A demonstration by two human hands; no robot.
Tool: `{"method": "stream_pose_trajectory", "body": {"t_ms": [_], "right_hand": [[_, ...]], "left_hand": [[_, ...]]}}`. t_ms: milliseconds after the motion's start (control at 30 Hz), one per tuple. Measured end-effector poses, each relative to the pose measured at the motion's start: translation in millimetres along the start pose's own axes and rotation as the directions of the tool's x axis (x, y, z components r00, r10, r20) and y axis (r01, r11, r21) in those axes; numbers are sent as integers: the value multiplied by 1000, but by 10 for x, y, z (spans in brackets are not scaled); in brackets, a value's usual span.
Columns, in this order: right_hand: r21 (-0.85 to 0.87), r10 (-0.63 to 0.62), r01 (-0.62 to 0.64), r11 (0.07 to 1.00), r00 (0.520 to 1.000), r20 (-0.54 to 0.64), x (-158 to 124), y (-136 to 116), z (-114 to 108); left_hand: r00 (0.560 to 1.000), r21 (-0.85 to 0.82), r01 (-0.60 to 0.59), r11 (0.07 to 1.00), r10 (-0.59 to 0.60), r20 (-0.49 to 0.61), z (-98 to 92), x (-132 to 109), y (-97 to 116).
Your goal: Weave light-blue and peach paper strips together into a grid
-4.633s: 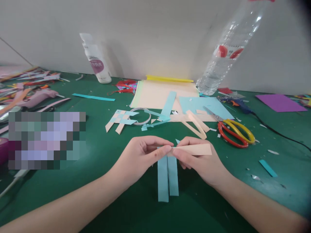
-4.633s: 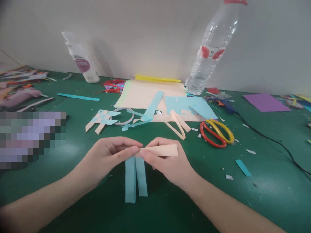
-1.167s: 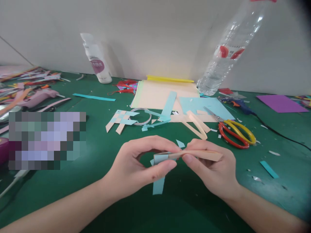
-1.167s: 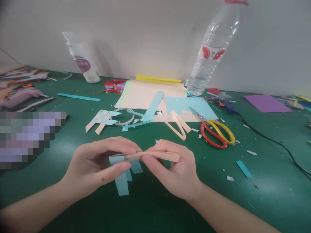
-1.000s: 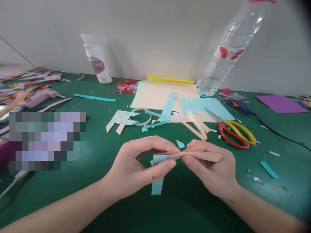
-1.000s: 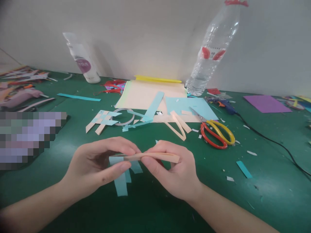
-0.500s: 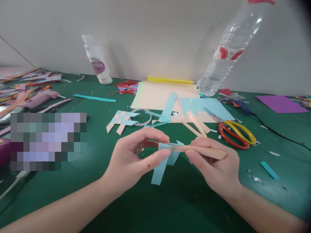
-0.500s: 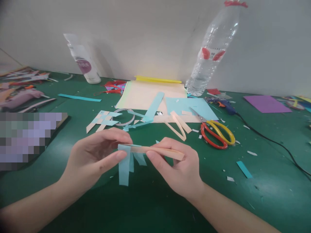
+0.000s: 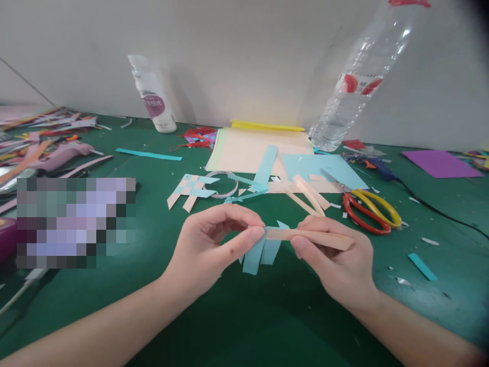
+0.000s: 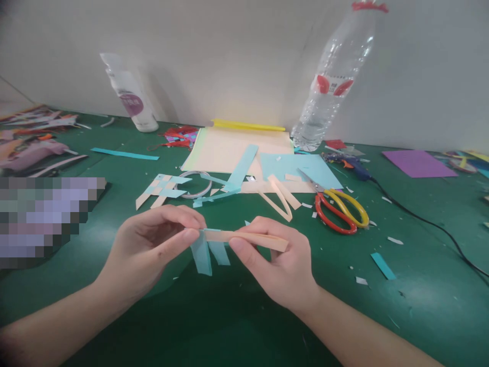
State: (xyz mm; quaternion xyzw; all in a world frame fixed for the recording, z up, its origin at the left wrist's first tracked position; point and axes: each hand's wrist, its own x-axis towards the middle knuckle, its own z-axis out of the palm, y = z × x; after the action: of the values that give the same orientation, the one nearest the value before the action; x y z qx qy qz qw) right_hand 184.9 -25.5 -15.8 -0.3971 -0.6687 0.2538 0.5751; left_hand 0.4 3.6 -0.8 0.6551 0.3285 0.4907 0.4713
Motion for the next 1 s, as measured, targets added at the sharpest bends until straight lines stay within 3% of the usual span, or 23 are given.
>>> {"method": "stream_pose_trajectory", "body": {"t_ms": [267, 467, 1000], "right_hand": [[-47, -5, 5, 999, 1000, -4, 14, -28, -3], [-45, -12, 11, 999, 1000, -9, 15, -29, -8], [-30, -16, 18, 999, 998, 56, -24, 15, -10]], "left_hand": [[1000, -1, 22, 1000, -22, -15, 9, -17, 21], [999, 120, -29, 992, 32, -23, 0, -27, 56], [993, 80, -36, 996, 27, 111, 11, 3, 17]]}}
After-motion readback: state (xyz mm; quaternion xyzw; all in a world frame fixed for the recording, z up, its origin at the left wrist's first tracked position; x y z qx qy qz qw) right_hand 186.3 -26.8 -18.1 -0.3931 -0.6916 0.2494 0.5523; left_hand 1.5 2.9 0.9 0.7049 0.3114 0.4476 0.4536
